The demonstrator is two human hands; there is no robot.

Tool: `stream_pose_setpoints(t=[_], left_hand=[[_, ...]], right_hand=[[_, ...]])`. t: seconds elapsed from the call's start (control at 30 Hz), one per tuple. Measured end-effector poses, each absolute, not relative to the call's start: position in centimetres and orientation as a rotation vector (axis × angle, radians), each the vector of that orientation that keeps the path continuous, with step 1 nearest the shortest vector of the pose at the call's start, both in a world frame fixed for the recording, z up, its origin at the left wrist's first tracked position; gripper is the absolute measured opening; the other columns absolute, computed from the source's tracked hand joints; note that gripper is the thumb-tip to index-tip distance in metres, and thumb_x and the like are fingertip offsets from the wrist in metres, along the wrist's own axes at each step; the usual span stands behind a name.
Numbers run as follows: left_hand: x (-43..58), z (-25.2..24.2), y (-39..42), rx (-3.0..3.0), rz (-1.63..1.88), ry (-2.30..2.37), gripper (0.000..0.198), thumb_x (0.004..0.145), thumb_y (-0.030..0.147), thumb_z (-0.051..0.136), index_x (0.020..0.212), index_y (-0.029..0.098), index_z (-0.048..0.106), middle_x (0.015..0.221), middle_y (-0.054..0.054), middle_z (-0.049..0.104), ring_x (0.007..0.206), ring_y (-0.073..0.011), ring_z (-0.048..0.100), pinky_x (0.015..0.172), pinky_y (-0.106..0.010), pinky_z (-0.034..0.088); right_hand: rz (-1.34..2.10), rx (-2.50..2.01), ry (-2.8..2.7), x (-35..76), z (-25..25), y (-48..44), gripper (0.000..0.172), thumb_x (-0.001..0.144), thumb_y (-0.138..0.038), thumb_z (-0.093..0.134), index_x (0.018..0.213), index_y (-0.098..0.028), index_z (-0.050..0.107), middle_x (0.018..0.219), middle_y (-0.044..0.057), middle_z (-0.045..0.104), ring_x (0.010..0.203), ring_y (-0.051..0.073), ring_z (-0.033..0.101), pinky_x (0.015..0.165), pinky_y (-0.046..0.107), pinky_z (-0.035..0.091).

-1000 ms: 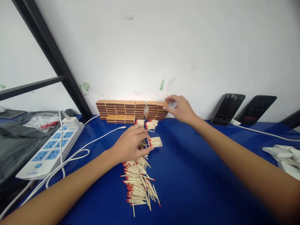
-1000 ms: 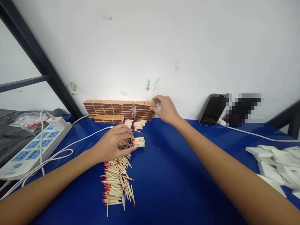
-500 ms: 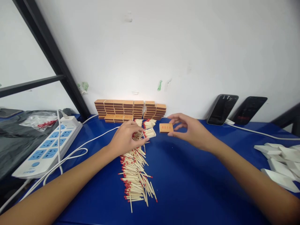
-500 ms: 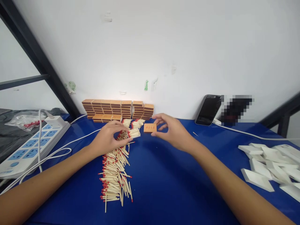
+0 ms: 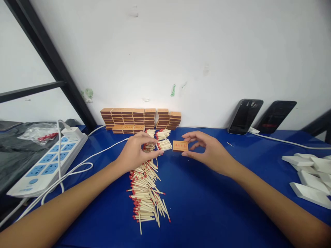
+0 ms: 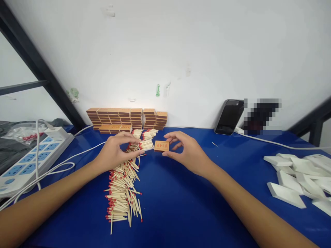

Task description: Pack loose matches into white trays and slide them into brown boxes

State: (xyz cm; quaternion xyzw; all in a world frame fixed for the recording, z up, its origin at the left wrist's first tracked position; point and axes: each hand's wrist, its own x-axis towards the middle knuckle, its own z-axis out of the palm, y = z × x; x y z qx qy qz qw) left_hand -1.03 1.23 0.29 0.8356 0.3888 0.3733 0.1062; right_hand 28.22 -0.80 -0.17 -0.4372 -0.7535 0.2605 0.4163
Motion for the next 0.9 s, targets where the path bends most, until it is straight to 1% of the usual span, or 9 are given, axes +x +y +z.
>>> stream_pose_setpoints(t=[0.1,0.23,0.47,0.7,0.9], left_hand=[[-0.89,0.38,1.14,2.415,1.104,1.138,0.035,0.079,0.050,0.086,0.103,0.025,0.080,0.103,-0.005,0.075,0.096,-0.0217,0.069,0.088,-0.040,0.057],[-0.87,0.45,1.32,2.360,1.078,1.132,0.034,0.080,0.050,0.085,0.104,0.026,0.081,0.101,-0.005,0.075,0.094,-0.0209,0.069,0.087,-0.039,0.057],[-0.98,0.08,1.67,2.304,1.073,1.108,0.036,0.081,0.052,0.083,0.106,0.026,0.081,0.105,-0.006,0.076,0.098,-0.0220,0.069,0.088,-0.040,0.058],[-0.96,0.16,1.66,2.288,1.057,1.058,0.038,0.079,0.048,0.086,0.110,0.027,0.080,0.107,-0.006,0.075,0.099,-0.0214,0.068,0.091,-0.040,0.057],[-1.16,0.12,1.90,2.307,0.998,1.027,0.038,0.081,0.049,0.084,0.113,0.029,0.079,0.109,-0.006,0.076,0.103,-0.0231,0.068,0.092,-0.043,0.057]], right_hand=[[0.682,-1.065,-1.855,28.01,-0.42,-0.91,0.047,0.080,-0.044,0.085,0.118,-0.022,0.069,0.120,0.011,0.071,0.103,0.026,0.071,0.085,0.043,0.066],[0.748,-1.046,-1.764,27.82,-0.69,-0.86,0.047,0.077,-0.044,0.087,0.115,-0.022,0.068,0.118,0.010,0.072,0.103,0.026,0.072,0.088,0.044,0.066],[0.785,-1.041,-1.722,27.95,-0.78,-0.76,0.048,0.075,-0.046,0.089,0.111,-0.022,0.069,0.117,0.010,0.073,0.104,0.027,0.073,0.093,0.047,0.065],[0.824,-1.006,-1.702,27.85,-0.87,-0.69,0.046,0.074,-0.044,0.090,0.109,-0.022,0.069,0.117,0.009,0.073,0.106,0.026,0.073,0.101,0.049,0.063],[0.818,-0.981,-1.723,27.84,-0.65,-0.84,0.045,0.076,-0.046,0.088,0.109,-0.022,0.069,0.116,0.008,0.073,0.109,0.027,0.073,0.105,0.051,0.060]])
